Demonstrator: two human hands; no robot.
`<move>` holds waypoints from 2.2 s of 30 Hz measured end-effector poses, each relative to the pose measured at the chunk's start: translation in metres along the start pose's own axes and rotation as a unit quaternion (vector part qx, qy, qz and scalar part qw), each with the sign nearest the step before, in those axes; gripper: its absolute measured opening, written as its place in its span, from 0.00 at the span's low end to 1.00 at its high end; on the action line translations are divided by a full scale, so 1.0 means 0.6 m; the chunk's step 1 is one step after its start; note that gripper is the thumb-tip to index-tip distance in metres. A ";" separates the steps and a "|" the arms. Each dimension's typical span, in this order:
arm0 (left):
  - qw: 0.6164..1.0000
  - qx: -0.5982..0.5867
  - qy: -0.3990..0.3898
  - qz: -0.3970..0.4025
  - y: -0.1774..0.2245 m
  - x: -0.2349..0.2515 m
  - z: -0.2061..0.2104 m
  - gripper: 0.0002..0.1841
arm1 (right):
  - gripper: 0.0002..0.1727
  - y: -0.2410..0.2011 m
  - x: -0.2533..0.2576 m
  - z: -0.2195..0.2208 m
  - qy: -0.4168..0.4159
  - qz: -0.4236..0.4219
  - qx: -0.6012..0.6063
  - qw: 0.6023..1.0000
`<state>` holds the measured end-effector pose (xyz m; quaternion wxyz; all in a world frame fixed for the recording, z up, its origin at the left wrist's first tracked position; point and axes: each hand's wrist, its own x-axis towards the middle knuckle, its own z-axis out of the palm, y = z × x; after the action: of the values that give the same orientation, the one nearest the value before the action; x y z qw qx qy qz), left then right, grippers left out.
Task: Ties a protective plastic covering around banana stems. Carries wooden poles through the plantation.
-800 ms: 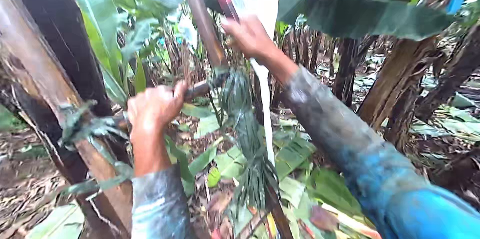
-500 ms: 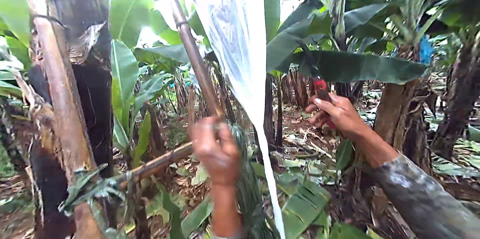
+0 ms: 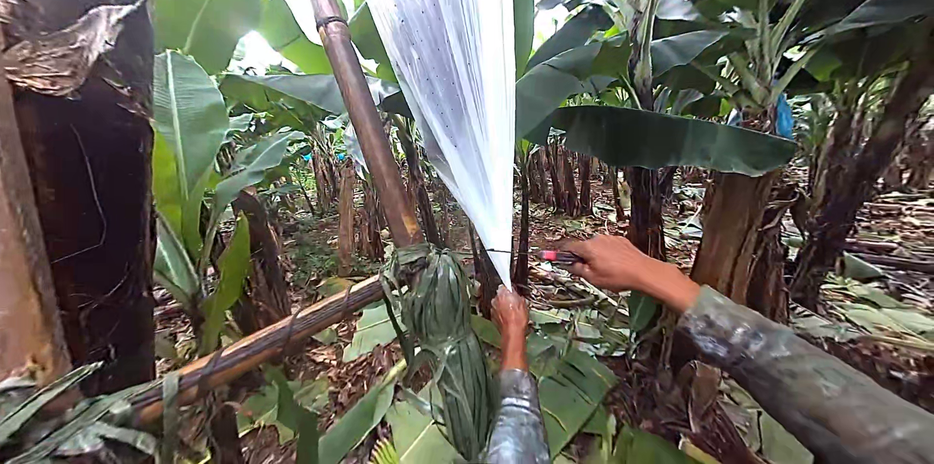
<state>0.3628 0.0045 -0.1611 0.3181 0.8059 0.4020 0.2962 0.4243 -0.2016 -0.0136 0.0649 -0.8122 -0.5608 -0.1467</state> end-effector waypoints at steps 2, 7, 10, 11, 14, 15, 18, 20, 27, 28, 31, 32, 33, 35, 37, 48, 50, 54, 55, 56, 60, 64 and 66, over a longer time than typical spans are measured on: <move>1.000 0.007 -0.014 0.003 -0.007 0.004 -0.002 0.22 | 0.19 -0.003 0.054 0.015 -0.021 0.010 -0.042 0.999; 0.993 -0.115 0.004 0.036 -0.003 0.009 -0.032 0.20 | 0.19 0.018 0.130 0.016 -0.096 0.100 -0.099 0.985; 0.935 -0.331 0.091 0.088 0.032 -0.003 -0.079 0.26 | 0.20 0.041 0.129 0.005 -0.100 0.103 -0.106 0.984; 0.914 -0.380 0.109 0.090 0.053 -0.004 -0.101 0.31 | 0.21 0.044 0.124 0.004 -0.102 0.104 -0.104 0.984; 0.903 -0.424 0.063 0.029 0.133 0.025 -0.190 0.46 | 0.21 0.050 0.122 0.004 -0.114 0.094 -0.064 0.987; 0.903 -0.428 0.022 0.003 0.161 0.040 -0.213 0.47 | 0.21 0.054 0.125 0.010 -0.116 0.085 -0.047 0.988; 0.888 -0.449 -0.095 -0.043 0.214 0.092 -0.235 0.36 | 0.21 0.058 0.122 0.015 -0.128 0.090 -0.009 0.988; 0.902 -0.411 -0.132 -0.035 0.234 0.107 -0.229 0.30 | 0.21 0.060 0.114 0.009 -0.138 0.103 -0.001 0.985; 0.966 -0.235 -0.090 0.055 0.233 0.110 -0.215 0.30 | 0.21 0.033 0.125 0.026 -0.133 0.089 0.043 0.986; 0.968 -0.226 -0.084 0.068 0.233 0.114 -0.211 0.32 | 0.21 0.029 0.130 0.032 -0.133 0.089 0.050 0.986; 0.962 -0.235 -0.083 0.112 0.220 0.134 -0.191 0.30 | 0.21 0.014 0.135 0.038 -0.140 0.098 0.061 0.983; 0.961 -0.236 -0.083 0.122 0.217 0.137 -0.188 0.27 | 0.22 0.011 0.135 0.034 -0.144 0.101 0.061 0.982; 0.960 -0.234 -0.084 0.130 0.215 0.137 -0.186 0.25 | 0.21 0.008 0.136 0.030 -0.147 0.106 0.061 0.982; 0.958 -0.236 -0.086 0.138 0.212 0.131 -0.186 0.22 | 0.21 0.004 0.136 0.021 -0.150 0.115 0.060 0.980; 0.956 -0.243 -0.082 0.141 0.204 0.126 -0.185 0.20 | 0.20 -0.007 0.134 0.012 -0.157 0.121 0.054 0.979; 0.967 -0.203 0.041 0.147 0.159 0.097 -0.205 0.24 | 0.20 -0.046 0.125 -0.012 -0.139 0.104 -0.016 0.985; 0.971 -0.190 0.098 0.107 0.128 0.051 -0.205 0.36 | 0.22 -0.028 0.124 -0.005 -0.132 0.117 -0.014 0.984; 0.997 -0.071 0.020 0.035 0.050 -0.020 -0.141 0.24 | 0.20 0.015 0.121 0.016 -0.116 0.095 -0.023 0.988; 0.998 -0.037 -0.028 0.040 0.034 -0.023 -0.119 0.23 | 0.18 0.016 0.114 0.019 -0.110 0.084 -0.031 0.990; 0.997 -0.010 -0.063 0.048 0.021 -0.023 -0.097 0.24 | 0.16 0.014 0.104 0.021 -0.102 0.067 -0.039 0.992; 0.993 -0.004 -0.098 0.072 0.004 -0.026 -0.071 0.25 | 0.14 -0.016 0.059 0.023 -0.071 -0.006 -0.059 0.996; 0.993 0.015 -0.103 0.059 0.001 -0.049 -0.104 0.25 | 0.14 -0.010 0.060 0.030 -0.077 0.002 -0.059 0.995; 0.995 0.031 -0.087 0.043 0.002 -0.065 -0.129 0.25 | 0.13 0.006 0.059 0.036 -0.041 -0.014 -0.065 0.997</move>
<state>0.2872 -0.0075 -0.1205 0.3132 0.8547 0.3469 0.2259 0.4428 -0.1653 -0.0226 -0.0132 -0.8123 -0.5634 -0.1502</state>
